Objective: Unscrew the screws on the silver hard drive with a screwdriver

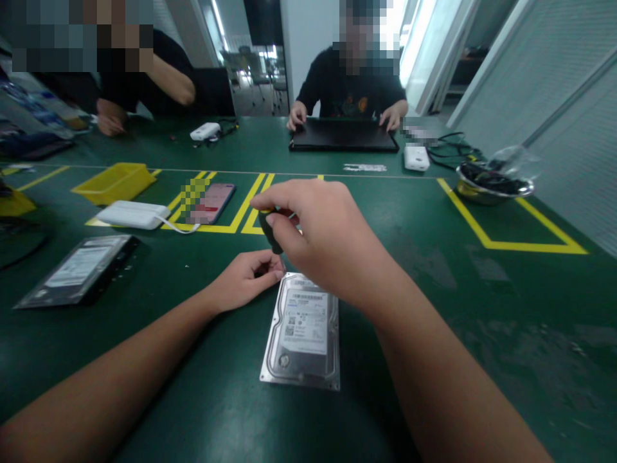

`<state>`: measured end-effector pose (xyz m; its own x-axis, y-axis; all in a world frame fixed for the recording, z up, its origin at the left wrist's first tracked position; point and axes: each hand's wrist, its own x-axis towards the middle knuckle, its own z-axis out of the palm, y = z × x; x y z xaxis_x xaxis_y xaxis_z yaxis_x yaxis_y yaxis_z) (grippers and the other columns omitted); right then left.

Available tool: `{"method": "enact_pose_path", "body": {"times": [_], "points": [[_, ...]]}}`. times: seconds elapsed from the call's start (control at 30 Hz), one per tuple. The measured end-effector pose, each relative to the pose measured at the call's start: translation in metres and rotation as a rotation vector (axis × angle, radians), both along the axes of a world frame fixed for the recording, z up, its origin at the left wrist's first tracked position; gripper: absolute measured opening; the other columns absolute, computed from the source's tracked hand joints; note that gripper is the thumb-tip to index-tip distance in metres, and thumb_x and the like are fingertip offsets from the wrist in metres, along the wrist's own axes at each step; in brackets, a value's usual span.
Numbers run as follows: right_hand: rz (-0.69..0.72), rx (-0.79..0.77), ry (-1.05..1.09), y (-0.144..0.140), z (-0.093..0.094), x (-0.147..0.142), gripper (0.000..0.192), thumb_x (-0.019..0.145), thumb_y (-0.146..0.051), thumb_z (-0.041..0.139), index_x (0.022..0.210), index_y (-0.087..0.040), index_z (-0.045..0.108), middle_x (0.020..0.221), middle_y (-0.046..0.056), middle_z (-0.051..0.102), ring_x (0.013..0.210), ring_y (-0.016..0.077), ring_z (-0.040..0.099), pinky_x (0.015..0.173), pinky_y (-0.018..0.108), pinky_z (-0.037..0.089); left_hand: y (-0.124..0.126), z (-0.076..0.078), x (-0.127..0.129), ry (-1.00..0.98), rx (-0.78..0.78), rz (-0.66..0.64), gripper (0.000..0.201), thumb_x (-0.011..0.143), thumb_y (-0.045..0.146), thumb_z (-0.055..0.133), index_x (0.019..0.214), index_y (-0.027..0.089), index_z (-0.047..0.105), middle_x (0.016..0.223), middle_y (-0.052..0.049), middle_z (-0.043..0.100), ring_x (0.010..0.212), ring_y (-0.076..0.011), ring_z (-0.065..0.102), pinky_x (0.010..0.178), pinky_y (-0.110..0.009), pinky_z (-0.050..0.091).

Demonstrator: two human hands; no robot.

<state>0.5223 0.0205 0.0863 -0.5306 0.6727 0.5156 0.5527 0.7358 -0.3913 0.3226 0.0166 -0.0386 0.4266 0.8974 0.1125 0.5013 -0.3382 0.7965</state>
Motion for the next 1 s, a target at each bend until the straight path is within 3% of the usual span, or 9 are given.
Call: {"method": "enact_pose_path", "body": {"times": [0.2,0.47,1.0], "points": [[0.013,0.030,0.012,-0.0003,-0.0003,-0.0022,0.023,0.087,-0.016,0.061,0.107,-0.017,0.073,0.104,0.001,0.074,0.095,0.0169,0.067,0.089,0.030,0.050,-0.0009,-0.0004,-0.0007,-0.008,-0.003,-0.001,0.008,0.087,0.021,0.058,0.083,0.015,0.062,0.071,0.003,0.057,0.064,-0.0107,0.049,0.059,-0.024,0.037],[-0.023,0.039,0.026,-0.0017,-0.0002,-0.0020,0.005,0.085,-0.021,0.066,0.086,-0.020,0.070,0.085,-0.001,0.069,0.080,0.0146,0.062,0.074,0.029,0.046,-0.0002,0.0007,0.0008,-0.009,-0.005,-0.016,0.009,0.088,0.022,0.056,0.084,0.015,0.061,0.074,0.002,0.059,0.066,-0.0116,0.051,0.061,-0.025,0.038],[-0.002,0.034,-0.002,-0.0032,0.0032,-0.0018,0.009,0.086,-0.020,0.064,0.091,-0.020,0.072,0.091,0.000,0.072,0.082,0.0153,0.064,0.078,0.030,0.047,-0.0015,0.0011,0.0007,0.005,0.004,-0.010,0.010,0.087,0.022,0.055,0.084,0.015,0.062,0.072,0.002,0.057,0.065,-0.0115,0.049,0.059,-0.024,0.036]]}}
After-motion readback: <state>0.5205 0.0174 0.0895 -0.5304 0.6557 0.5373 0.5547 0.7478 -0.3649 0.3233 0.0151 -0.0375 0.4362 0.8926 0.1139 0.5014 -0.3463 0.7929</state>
